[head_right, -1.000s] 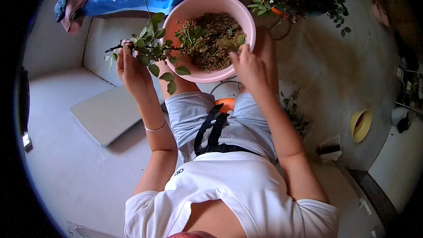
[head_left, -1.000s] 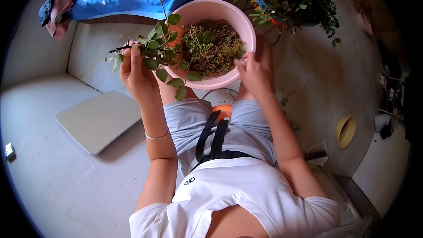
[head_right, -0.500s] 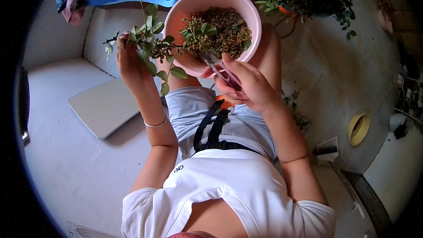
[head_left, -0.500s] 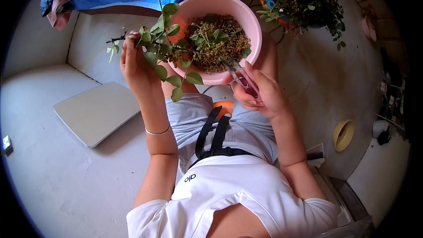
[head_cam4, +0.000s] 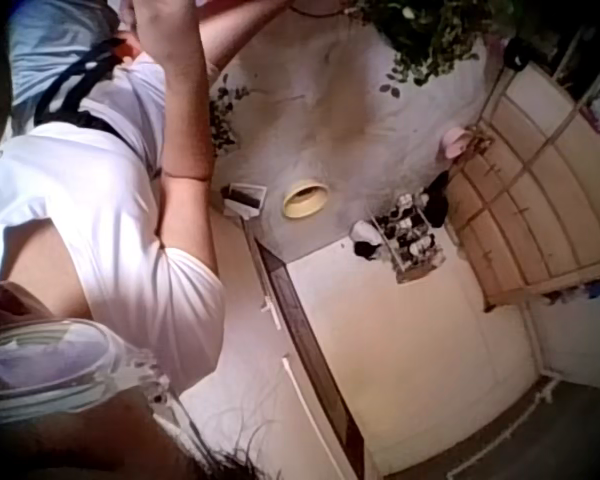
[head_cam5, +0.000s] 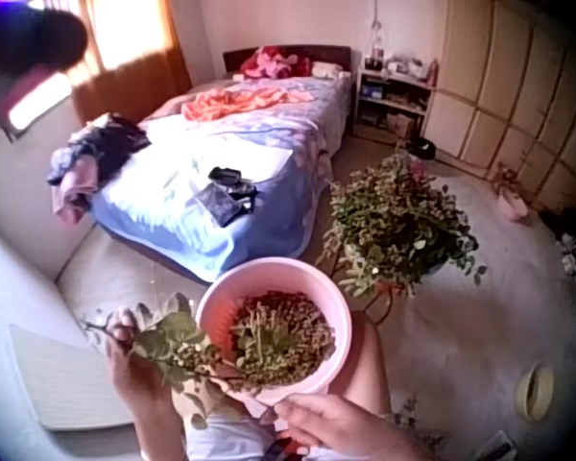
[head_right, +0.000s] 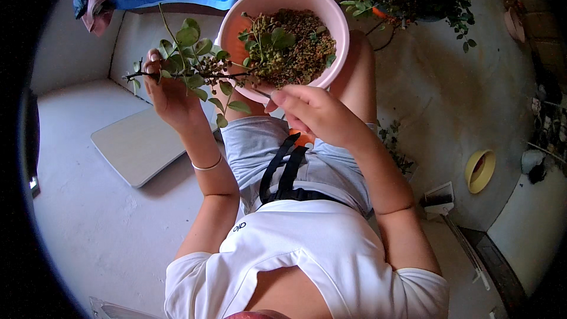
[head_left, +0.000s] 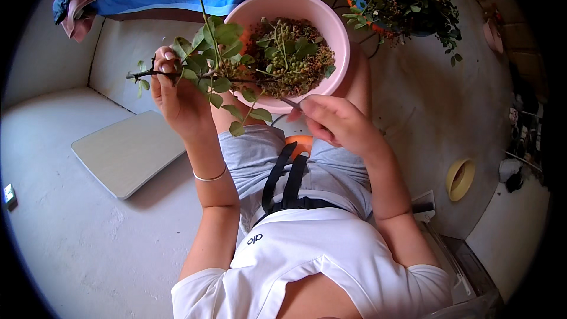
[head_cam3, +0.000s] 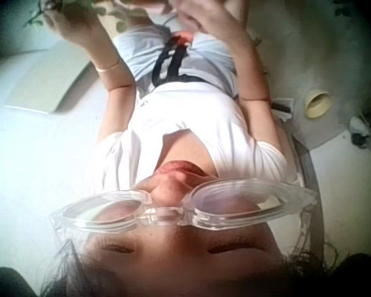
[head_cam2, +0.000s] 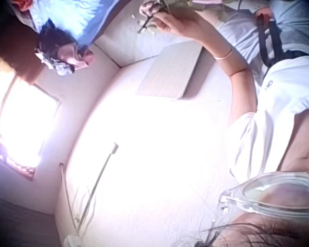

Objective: The person trims leaves and small clusters from plant branches with shears, collecting the pieces in a pink bowl held in their lap.

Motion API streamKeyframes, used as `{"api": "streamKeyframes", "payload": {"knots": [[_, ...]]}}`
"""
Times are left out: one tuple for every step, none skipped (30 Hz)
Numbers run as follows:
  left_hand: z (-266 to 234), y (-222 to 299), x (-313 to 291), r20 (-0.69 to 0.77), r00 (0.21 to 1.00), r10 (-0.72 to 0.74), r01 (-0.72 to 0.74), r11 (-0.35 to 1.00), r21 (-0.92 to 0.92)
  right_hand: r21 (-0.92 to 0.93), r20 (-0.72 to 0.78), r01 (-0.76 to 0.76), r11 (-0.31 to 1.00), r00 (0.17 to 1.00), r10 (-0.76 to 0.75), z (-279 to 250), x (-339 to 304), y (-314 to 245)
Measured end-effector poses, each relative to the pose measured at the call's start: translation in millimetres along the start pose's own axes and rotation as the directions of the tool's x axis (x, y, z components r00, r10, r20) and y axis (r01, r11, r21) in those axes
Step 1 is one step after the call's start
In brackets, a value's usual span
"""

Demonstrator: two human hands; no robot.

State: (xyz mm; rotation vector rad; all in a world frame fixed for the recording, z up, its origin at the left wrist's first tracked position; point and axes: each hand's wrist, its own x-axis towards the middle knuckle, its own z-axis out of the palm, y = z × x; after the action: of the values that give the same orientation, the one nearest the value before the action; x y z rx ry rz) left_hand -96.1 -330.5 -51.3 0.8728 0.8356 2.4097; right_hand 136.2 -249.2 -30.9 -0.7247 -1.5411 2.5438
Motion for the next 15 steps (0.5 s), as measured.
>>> {"api": "streamKeyframes", "payload": {"knots": [[-1,0,0,0.001,1.000,-0.001,0.001,1.000,-0.001,0.023,-0.012,0.020,1.000,1.000,-0.019,0,-1,1],[-3,1,0,0.032,0.999,0.001,0.000,1.000,-0.013,0.023,-0.013,0.019,1.000,1.000,-0.019,-1,-3,0],[-4,1,0,0.064,0.998,0.003,-0.002,1.000,-0.026,0.042,-0.023,0.042,0.998,0.999,-0.041,-1,-6,-3],[-6,1,0,0.065,0.998,0.002,-0.001,1.000,-0.026,0.061,-0.035,0.066,0.996,0.997,-0.064,-2,-10,-6],[-8,2,1,0.090,0.996,0.009,-0.011,1.000,0.028,0.061,-0.034,0.066,0.996,0.997,-0.064,-3,-13,-7],[-8,3,1,0.117,0.993,0.014,-0.024,0.996,0.082,0.089,-0.022,0.074,0.993,0.997,-0.072,-4,-16,-9],[-7,4,1,0.117,0.993,0.014,-0.024,0.996,0.082,0.116,-0.011,0.081,0.990,0.997,-0.080,-4,-18,-10],[-6,4,1,0.121,0.992,0.033,-0.046,0.993,0.110,0.117,-0.012,0.081,0.990,0.997,-0.081,-3,-19,-11],[-4,4,0,0.125,0.991,0.052,-0.069,0.988,0.138,0.092,-0.016,0.084,0.992,0.996,-0.083,-1,-20,-12],[-1,5,0,0.125,0.991,0.051,-0.068,0.988,0.138,0.068,-0.019,0.087,0.994,0.996,-0.085,1,-20,-12],[1,6,-1,0.144,0.989,0.045,-0.062,0.991,0.117,0.069,-0.022,0.088,0.994,0.996,-0.087,3,-18,-11],[4,7,-1,0.162,0.986,0.039,-0.055,0.994,0.097,0.069,-0.008,0.094,0.993,0.996,-0.094,4,-14,-9],[5,7,0,0.164,0.986,0.037,-0.053,0.994,0.096,0.068,0.007,0.100,0.993,0.995,-0.100,5,-11,-7],[5,7,0,0.214,0.976,0.049,-0.067,0.995,0.077,0.068,0.007,0.101,0.993,0.995,-0.101,6,-10,-6],[6,7,1,0.263,0.963,0.063,-0.081,0.995,0.058,0.077,-0.003,0.083,0.994,0.997,-0.083,6,-9,-6]]}}
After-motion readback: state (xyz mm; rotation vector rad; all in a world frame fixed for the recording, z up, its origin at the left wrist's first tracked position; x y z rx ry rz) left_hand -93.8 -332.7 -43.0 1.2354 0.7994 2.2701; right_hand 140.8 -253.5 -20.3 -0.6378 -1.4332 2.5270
